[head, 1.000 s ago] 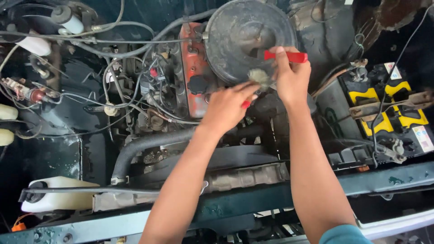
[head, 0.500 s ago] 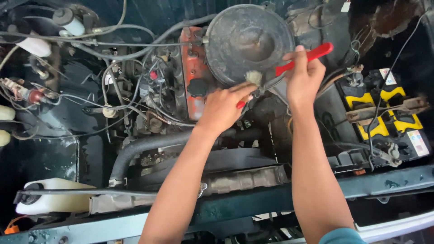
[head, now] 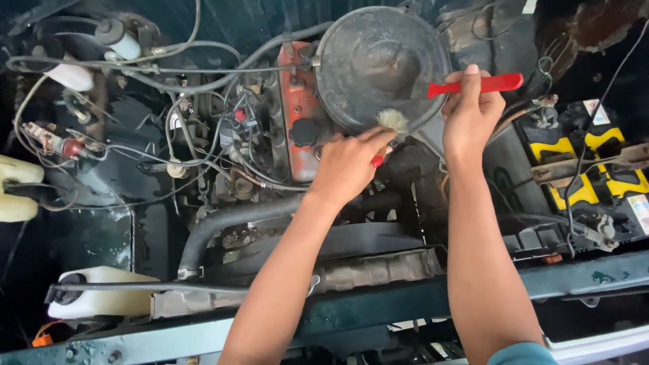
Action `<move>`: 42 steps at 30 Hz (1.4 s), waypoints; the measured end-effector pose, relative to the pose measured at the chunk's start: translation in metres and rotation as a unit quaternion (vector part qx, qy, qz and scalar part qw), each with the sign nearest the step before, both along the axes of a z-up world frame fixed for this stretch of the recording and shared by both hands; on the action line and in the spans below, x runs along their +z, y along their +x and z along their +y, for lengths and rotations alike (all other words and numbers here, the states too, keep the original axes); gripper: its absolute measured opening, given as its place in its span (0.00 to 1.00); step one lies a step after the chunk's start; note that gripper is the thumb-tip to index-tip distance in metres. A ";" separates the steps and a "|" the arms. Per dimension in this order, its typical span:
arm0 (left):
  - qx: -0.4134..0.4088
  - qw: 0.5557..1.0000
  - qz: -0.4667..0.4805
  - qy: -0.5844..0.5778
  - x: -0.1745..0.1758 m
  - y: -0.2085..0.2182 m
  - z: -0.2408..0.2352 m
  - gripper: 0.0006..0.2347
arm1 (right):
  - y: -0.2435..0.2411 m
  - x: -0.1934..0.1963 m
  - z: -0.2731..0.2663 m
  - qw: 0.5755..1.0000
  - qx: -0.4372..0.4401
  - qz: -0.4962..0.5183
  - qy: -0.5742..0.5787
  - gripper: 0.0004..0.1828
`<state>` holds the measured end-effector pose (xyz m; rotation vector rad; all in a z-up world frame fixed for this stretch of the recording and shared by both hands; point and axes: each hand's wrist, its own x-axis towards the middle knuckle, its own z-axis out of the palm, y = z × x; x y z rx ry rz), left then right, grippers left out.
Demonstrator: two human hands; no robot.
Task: The person uses a small brush to scrub and clean the top of a car engine, focusing on the valve cover and the air filter housing. They systematically remove accumulated dust and grime from the surfaces using the brush.
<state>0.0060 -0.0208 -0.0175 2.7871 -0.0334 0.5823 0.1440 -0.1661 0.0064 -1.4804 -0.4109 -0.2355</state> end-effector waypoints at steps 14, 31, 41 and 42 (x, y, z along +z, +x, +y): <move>0.323 0.881 0.004 -0.346 0.044 0.040 0.063 0.18 | -0.032 -0.006 0.033 0.985 0.022 -0.107 -0.131 0.15; 0.291 0.868 -0.150 -0.374 0.009 0.049 0.037 0.07 | -0.023 -0.014 0.029 0.946 -0.025 -0.200 -0.253 0.18; 0.199 0.871 -0.339 -0.296 0.006 0.044 0.038 0.13 | -0.028 -0.007 0.025 0.967 0.031 -0.094 -0.235 0.19; 0.222 0.862 -0.341 -0.301 0.003 0.046 0.040 0.12 | -0.031 -0.009 0.031 0.974 0.080 -0.083 -0.195 0.20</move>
